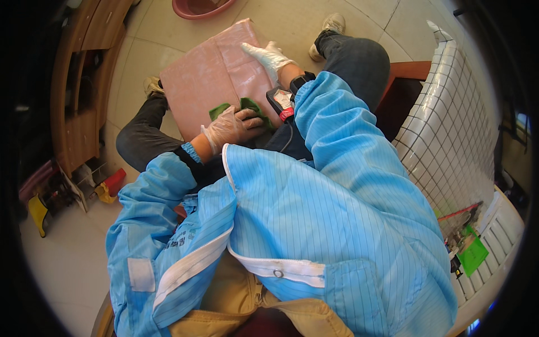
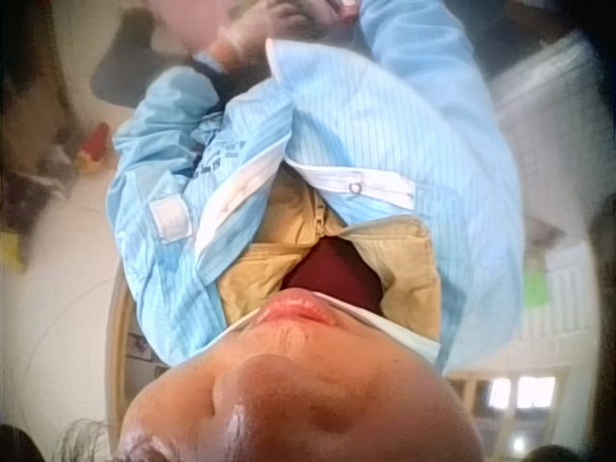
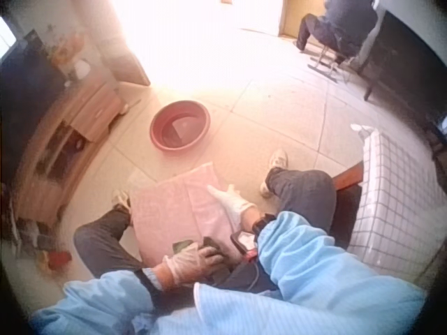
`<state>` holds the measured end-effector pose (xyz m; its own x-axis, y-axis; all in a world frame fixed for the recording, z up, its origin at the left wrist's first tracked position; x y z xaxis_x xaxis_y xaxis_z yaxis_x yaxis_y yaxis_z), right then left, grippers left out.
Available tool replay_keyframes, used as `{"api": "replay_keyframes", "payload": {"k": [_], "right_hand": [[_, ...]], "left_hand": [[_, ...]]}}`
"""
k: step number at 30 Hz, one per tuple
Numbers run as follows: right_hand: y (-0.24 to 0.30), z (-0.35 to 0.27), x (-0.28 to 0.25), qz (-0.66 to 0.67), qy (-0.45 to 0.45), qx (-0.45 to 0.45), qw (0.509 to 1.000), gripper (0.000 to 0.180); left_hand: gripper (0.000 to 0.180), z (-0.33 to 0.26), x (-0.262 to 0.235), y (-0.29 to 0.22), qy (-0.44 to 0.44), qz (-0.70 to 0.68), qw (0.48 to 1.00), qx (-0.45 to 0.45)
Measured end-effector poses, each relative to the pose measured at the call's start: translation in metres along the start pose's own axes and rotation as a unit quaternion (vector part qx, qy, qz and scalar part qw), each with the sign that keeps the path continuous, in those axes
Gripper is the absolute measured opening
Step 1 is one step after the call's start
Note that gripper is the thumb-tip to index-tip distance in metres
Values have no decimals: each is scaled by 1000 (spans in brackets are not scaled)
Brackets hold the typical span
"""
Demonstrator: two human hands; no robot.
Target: The person sits on the floor and wipes a pink rectangular surface with a green cloth. They repeatedly rub the surface with gloved hands, occasionally repositioning the cloth and the object.
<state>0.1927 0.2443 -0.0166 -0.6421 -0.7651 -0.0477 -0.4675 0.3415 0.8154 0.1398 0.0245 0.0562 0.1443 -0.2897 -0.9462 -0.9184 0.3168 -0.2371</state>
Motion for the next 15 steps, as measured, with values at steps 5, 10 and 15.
{"api": "replay_keyframes", "payload": {"k": [5, 10, 15], "right_hand": [[9, -8, 1, 8, -10, -2, 1000, 118], [3, -3, 4, 13, -38, -13, 999, 118], [-7, 12, 4, -29, -55, -30, 998, 118]], "left_hand": [[34, -25, -5, 15, 20, -48, 997, -57], [33, -58, -1, 38, 17, -38, 985, -165], [51, -82, 0, 72, -28, -73, 957, -279]]}}
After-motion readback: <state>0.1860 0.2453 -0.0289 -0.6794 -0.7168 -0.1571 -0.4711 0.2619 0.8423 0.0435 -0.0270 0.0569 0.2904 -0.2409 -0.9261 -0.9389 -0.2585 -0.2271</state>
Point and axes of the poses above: each hand's wrist, its own z-axis towards the middle knuckle, its own x-axis out of the palm, y = z × x, the point moved 2 cm from there along z, towards the middle knuckle, and after that the axes turned 11 degrees about -x, right-handed, at the moved point
